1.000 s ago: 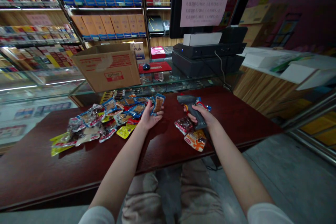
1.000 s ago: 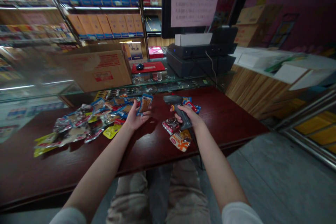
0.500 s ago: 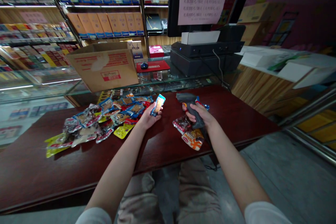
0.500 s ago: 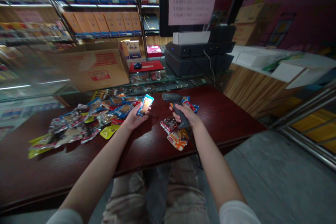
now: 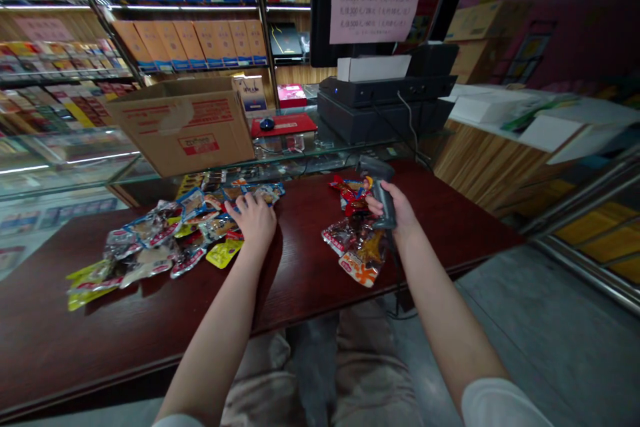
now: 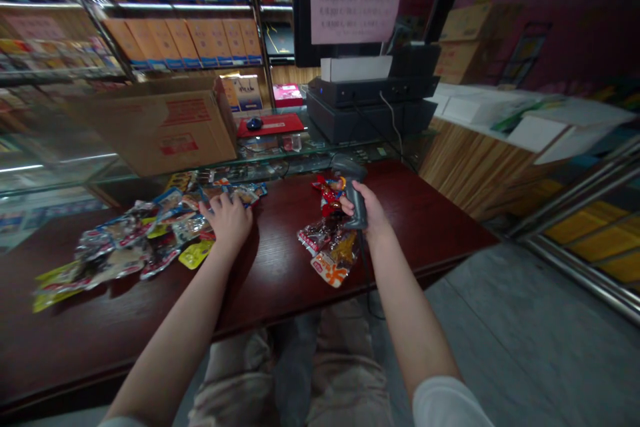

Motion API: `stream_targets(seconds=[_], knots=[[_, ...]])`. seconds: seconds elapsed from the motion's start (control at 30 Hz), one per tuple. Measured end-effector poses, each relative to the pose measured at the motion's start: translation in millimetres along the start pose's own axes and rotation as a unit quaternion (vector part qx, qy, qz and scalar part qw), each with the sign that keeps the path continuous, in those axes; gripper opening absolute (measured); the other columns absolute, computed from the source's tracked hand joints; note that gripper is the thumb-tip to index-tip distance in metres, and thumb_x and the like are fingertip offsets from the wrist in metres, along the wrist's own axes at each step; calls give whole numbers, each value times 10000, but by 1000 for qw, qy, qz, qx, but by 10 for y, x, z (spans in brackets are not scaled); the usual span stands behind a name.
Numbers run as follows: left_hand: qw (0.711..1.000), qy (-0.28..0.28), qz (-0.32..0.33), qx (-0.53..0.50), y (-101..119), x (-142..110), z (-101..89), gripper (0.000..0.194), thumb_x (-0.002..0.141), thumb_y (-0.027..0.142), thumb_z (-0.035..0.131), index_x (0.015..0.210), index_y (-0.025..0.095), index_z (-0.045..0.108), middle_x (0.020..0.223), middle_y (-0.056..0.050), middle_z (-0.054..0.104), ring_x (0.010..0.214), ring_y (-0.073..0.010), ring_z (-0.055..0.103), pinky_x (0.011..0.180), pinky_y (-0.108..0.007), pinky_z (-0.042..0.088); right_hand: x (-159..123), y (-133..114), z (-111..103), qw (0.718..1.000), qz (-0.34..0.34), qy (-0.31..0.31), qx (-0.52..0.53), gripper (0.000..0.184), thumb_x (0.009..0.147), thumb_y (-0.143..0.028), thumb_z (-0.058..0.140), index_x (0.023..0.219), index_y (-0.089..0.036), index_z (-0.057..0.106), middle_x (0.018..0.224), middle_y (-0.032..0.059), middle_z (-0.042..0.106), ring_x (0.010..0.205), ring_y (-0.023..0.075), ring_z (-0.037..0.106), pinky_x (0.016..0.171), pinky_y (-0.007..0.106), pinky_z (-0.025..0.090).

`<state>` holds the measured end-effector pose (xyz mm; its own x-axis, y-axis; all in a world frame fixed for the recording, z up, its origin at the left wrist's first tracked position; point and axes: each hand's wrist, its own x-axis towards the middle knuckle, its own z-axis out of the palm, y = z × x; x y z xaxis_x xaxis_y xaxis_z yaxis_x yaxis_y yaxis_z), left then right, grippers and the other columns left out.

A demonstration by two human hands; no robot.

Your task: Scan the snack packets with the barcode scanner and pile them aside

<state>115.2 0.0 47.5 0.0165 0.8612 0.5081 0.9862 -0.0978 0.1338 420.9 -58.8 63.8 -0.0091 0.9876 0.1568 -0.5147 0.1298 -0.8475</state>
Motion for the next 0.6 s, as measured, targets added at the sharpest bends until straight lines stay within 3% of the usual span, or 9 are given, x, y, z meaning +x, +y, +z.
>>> stream_targets(seconds=[0.13,0.27,0.33,0.43,0.5,0.6], knots=[[999,-20,-36,28,-27,-23,102,474,887,145,371,1267,-47,577,1389,-314,501,1362,-436,371,1119,-734,115,23,-207,-226,999,6,42,-34,205,805,-352,641,917,-182,633,826,38,651,436,60,343,326,198,309],[999,3,0,-46,28,-54,138,579,862,220,490,1389,-19,473,1560,-306,309,1476,-445,197,1130,-748,53,9,-266,-495,996,7,78,-53,192,798,-335,666,908,-183,628,842,40,668,436,62,372,338,214,319],[995,7,33,-93,102,-77,129,584,838,225,546,1383,22,488,1562,-285,322,1493,-432,168,1144,-736,24,-9,-252,-613,995,26,87,-53,206,809,-356,666,919,-188,620,762,29,649,427,72,382,343,222,331],[981,-12,73,-177,267,-95,145,424,849,238,564,1253,114,598,1485,-236,454,1479,-402,234,1167,-703,16,-24,-229,-745,992,57,92,-60,232,823,-384,658,949,-195,609,639,6,593,420,101,409,352,246,365],[963,-47,88,-251,404,-70,197,295,866,271,565,1125,159,651,1372,-205,557,1401,-373,375,1187,-644,114,-22,-222,-801,992,60,95,-61,240,820,-382,664,957,-193,605,619,2,581,421,110,424,360,258,384],[913,-121,59,-385,647,58,335,187,874,317,573,976,190,665,1142,-152,668,1138,-297,594,1092,-475,381,-15,-209,-848,992,65,91,-51,249,823,-379,663,968,-185,605,625,7,588,426,113,436,373,268,407]])
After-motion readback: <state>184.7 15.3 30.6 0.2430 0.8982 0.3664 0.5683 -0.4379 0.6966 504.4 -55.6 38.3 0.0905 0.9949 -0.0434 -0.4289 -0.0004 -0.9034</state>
